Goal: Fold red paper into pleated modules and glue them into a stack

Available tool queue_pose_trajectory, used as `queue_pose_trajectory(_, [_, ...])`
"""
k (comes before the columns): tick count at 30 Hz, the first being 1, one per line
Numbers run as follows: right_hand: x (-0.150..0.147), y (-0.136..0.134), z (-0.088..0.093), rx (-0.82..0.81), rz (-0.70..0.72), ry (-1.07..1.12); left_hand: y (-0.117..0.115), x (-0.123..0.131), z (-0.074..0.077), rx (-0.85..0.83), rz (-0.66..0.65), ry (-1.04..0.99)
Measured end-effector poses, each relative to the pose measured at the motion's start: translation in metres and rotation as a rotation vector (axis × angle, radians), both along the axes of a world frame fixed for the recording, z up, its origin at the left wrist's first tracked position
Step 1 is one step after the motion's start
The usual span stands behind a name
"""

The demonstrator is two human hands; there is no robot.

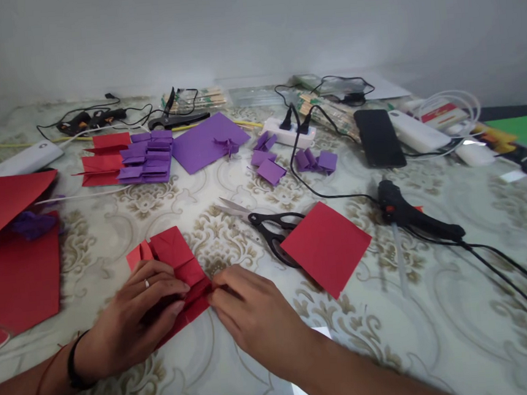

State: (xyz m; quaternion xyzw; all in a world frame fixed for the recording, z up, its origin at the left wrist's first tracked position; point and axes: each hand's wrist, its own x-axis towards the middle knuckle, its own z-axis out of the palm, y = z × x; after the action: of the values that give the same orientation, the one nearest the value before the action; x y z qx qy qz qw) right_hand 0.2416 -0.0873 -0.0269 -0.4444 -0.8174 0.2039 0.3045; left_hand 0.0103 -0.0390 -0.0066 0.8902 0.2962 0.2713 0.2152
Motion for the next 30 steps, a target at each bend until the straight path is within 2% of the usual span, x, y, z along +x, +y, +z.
queue_pose_trajectory(7, [0.0030,0.0008,0.0015,0.042,0.018,0.012,0.0027,-0.0030,0.0014,-0.055,0.012,-0.071])
queue_pose_trajectory(12, [0.0034,-0.0001,0.0031,0.061,0.029,0.029,0.0034,-0.0032,-0.0010,-0.001,0.045,-0.121])
queue_pose_trajectory(17, [-0.0007,0.0016,0.0026,0.084,0.027,-0.004,0.0051,-0.0015,0.0025,0.039,0.003,-0.104])
queue_pose_trajectory(23, [-0.0025,0.0010,0.0019,0.090,0.026,-0.030,0.0047,-0.0027,0.0072,-0.067,-0.003,-0.114])
queue_pose_trajectory(30, [-0.0029,0.0029,0.0038,0.048,0.052,-0.026,0.0039,-0.0036,0.0049,-0.078,0.045,-0.075])
